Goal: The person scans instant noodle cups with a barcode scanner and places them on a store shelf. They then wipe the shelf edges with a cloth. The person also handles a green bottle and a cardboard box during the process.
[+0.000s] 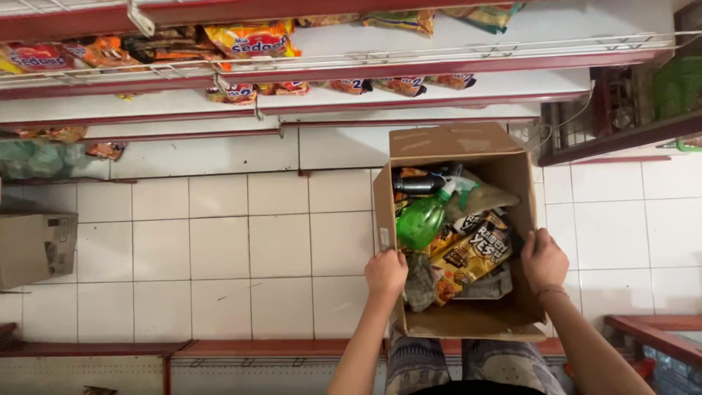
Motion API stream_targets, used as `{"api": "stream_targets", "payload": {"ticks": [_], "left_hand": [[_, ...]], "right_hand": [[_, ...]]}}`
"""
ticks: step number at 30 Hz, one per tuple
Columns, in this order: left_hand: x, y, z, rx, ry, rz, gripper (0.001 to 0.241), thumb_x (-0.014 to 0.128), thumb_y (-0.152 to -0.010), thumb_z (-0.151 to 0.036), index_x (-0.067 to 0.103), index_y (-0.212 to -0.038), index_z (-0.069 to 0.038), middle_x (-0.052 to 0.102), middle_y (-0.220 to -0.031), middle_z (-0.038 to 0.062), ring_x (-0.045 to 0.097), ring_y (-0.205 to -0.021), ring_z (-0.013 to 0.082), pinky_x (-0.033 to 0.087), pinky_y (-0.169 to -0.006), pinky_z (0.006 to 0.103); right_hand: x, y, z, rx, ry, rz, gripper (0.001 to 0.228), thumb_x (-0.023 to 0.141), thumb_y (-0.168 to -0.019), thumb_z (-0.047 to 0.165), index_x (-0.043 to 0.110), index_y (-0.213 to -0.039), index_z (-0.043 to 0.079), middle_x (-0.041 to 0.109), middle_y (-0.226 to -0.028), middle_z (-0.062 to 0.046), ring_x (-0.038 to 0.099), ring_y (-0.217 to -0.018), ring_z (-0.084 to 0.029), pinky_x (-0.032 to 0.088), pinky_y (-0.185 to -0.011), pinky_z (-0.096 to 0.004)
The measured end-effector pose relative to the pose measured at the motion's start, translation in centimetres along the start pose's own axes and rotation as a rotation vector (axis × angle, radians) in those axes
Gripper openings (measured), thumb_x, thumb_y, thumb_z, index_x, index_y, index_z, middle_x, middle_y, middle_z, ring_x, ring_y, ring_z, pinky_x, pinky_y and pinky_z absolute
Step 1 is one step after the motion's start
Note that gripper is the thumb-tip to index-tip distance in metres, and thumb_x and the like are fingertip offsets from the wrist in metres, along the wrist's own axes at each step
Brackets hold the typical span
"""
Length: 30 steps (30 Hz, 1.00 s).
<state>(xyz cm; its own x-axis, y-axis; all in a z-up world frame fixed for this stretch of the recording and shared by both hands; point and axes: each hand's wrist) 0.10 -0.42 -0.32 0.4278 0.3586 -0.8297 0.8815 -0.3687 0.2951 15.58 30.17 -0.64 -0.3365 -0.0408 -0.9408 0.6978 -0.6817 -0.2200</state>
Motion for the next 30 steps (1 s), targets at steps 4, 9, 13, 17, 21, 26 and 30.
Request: {"api": "stream_targets", "payload": {"ticks": [4, 9, 13, 17, 21, 26, 30], "left_hand": [[-0.6, -0.4, 0.4, 0.023, 0.015, 0.044, 0.032, 0.058, -0.096, -0.027, 0.073, -0.080, -0.003, 0.072, -0.079, 0.021, 0.071, -0.074, 0.0389, 0.058, -0.070, 0.0499], [-1.4, -0.1, 2.2, 0.050, 0.017, 0.003, 0.031, 0.060, -0.095, -0.026, 0.073, -0.079, -0.003, 0.073, -0.079, 0.020, 0.071, -0.075, 0.0393, 0.058, -0.072, 0.0511], [-2.2, -0.2, 4.6, -0.002, -0.026, -0.030, 0.032, 0.060, -0.094, -0.029, 0.075, -0.079, -0.005, 0.073, -0.081, 0.020, 0.072, -0.078, 0.0400, 0.058, -0.073, 0.0521], [-4.0, -0.6, 8.6, -0.062, -0.065, -0.071, 0.031, 0.060, -0.092, -0.030, 0.076, -0.080, -0.007, 0.073, -0.083, 0.019, 0.072, -0.079, 0.0399, 0.057, -0.073, 0.0524], [-6.4, -1.2, 13.6, -0.098, -0.112, -0.155, 0.030, 0.061, -0.091, -0.030, 0.076, -0.081, -0.006, 0.073, -0.086, 0.019, 0.072, -0.080, 0.0394, 0.058, -0.073, 0.0514], [-10.3, -2.1, 19.8, -0.177, -0.228, -0.165, 0.023, 0.060, -0.088, -0.024, 0.076, -0.088, -0.008, 0.074, -0.094, 0.017, 0.072, -0.088, 0.0369, 0.057, -0.077, 0.0494], [-13.4, -1.6, 23.7, -0.207, -0.299, -0.207, 0.029, 0.057, -0.095, -0.029, 0.076, -0.088, -0.008, 0.074, -0.094, 0.016, 0.072, -0.090, 0.0344, 0.056, -0.081, 0.0492]], "right_hand": [[-0.3, -0.2, 0.9, 0.017, -0.007, 0.007, 0.027, 0.055, -0.110, 0.027, 0.056, -0.093, 0.006, 0.069, -0.088, -0.023, 0.064, -0.075, -0.048, 0.051, -0.067, -0.056], [-0.2, 0.1, 2.2, -0.023, -0.068, -0.002, 0.026, 0.055, -0.110, 0.025, 0.056, -0.092, 0.005, 0.067, -0.086, -0.024, 0.063, -0.075, -0.048, 0.049, -0.067, -0.056], [0.4, 1.0, 4.3, -0.023, -0.153, 0.026, 0.029, 0.057, -0.109, 0.025, 0.056, -0.089, 0.004, 0.065, -0.080, -0.025, 0.063, -0.073, -0.048, 0.048, -0.065, -0.055], [1.1, 2.0, 7.9, -0.058, -0.261, 0.085, 0.027, 0.057, -0.107, 0.023, 0.057, -0.089, 0.003, 0.063, -0.075, -0.026, 0.062, -0.068, -0.048, 0.048, -0.061, -0.054], [1.7, 2.9, 12.5, -0.110, -0.351, 0.181, 0.024, 0.058, -0.104, 0.023, 0.057, -0.089, 0.003, 0.062, -0.068, -0.025, 0.062, -0.063, -0.047, 0.048, -0.056, -0.053], [2.7, 3.9, 19.0, -0.205, -0.412, 0.294, 0.025, 0.061, -0.100, 0.025, 0.056, -0.087, 0.004, 0.062, -0.065, -0.023, 0.062, -0.059, -0.045, 0.047, -0.053, -0.052], [3.8, 5.3, 23.4, -0.256, -0.436, 0.332, 0.030, 0.065, -0.098, 0.026, 0.054, -0.083, 0.003, 0.060, -0.064, -0.022, 0.061, -0.060, -0.045, 0.047, -0.055, -0.052]]}}
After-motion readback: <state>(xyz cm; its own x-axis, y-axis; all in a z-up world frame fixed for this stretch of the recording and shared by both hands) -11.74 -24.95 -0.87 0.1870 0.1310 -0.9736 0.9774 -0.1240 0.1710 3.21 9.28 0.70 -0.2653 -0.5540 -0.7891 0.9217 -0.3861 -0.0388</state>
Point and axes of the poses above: each hand's wrist, its own y-axis away from the middle knuckle, its own x-axis out of the palm, z = x × y
